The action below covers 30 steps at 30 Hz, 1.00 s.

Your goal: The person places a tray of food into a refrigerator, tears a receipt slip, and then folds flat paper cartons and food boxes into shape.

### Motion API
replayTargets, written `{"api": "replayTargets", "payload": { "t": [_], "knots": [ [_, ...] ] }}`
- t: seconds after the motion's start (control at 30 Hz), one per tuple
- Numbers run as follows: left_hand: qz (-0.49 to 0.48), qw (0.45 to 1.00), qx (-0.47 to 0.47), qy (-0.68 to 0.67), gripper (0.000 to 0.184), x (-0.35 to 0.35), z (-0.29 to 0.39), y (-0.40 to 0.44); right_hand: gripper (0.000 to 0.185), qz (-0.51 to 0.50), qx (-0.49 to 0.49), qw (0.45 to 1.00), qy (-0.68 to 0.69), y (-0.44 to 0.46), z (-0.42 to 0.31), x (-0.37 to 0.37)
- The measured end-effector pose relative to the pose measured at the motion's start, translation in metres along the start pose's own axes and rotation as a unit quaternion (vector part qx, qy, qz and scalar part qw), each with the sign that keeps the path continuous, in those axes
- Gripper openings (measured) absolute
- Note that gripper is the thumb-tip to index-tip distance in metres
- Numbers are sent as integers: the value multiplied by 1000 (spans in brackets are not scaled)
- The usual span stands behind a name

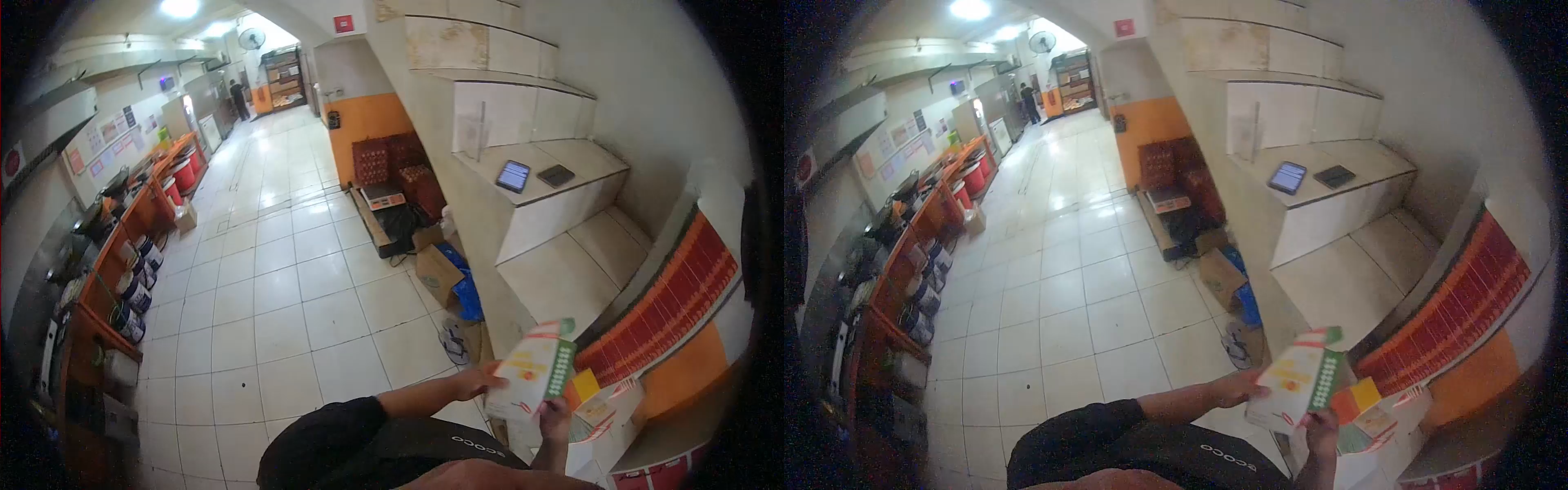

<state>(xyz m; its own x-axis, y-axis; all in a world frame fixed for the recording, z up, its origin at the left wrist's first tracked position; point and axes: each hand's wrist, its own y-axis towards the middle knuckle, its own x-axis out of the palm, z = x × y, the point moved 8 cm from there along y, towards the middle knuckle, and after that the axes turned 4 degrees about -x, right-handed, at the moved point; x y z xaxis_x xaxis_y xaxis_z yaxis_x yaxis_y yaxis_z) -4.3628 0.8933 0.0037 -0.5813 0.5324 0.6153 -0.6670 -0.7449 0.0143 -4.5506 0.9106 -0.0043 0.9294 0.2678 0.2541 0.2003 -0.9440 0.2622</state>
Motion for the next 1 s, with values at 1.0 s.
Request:
{"api": "replayTargets", "payload": {
  "t": [1.0],
  "knots": [
    [447, 664, 221, 557, 24, -24, 61, -203, 50, -259, -94, 931, -240, 56, 29, 294]
  ]
}}
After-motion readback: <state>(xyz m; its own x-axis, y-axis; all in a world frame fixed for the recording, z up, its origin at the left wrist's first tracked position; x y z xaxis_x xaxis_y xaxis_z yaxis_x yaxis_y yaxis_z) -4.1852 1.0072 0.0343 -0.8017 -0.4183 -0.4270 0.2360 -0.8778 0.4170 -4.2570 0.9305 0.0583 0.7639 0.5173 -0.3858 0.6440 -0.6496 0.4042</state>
